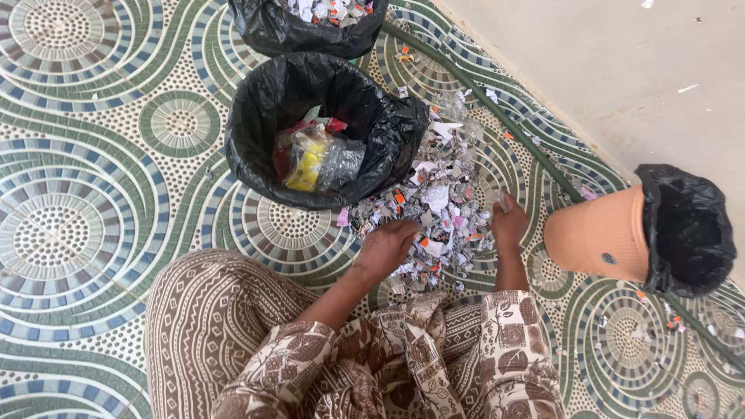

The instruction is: The person sits on a patterned floor and sorts a pile of shredded paper and plastic wrappers by hand into black trash bags lining several buckets. The person repeatedly picks up handfuls of debris and places them into the bags, occasionally adjusting the bags or the buckets.

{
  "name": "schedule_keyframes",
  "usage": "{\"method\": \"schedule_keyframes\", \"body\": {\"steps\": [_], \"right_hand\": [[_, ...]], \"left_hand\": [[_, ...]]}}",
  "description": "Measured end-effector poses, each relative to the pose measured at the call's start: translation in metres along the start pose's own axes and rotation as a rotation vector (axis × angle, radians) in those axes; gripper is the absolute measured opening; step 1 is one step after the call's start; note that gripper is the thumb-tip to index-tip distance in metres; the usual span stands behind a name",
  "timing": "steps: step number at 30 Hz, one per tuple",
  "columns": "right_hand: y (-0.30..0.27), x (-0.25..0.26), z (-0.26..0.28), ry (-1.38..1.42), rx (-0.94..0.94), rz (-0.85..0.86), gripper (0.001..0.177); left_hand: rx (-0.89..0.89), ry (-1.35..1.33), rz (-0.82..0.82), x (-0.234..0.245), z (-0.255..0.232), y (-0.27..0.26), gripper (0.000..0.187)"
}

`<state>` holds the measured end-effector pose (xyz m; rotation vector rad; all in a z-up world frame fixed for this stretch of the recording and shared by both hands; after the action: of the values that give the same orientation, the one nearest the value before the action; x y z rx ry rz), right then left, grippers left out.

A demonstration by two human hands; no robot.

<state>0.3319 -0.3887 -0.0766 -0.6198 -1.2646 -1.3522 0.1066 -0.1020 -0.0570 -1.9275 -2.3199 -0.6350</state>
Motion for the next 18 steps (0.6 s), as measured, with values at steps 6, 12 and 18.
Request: {"method": "schedule_keyframes", "body": {"steps": [6, 12, 18], "right_hand": [[-0.048, 0.054, 0.145, 0.653, -0.081, 0.158, 0.040], [-0.097, 0.116, 0.334, 0.718, 0.285, 0.153, 0.044], [-0.064, 0.092, 0.433, 0.511, 0.582, -0.004, 0.043]], "left_hand": [[-0.224, -0.017, -0.213, 0.069, -0.092, 0.005, 0.067], [-0.235, -0.186, -0.376, 0.155, -0.118, -0.007, 0.045], [-0.076, 0.076, -0.595, 0.210, -0.085, -0.014, 0.035]]}}
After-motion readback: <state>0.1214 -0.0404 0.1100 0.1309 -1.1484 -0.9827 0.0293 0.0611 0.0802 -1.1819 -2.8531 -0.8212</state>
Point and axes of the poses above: each hand's wrist, its own y-axis towards the middle knuckle, its own x-axis out of the back of the hand, z = x × y, the point moved 9 cm from there along y, towards the middle knuckle, and after that the axes turned 7 degrees about -y, right-handed, at the moved point
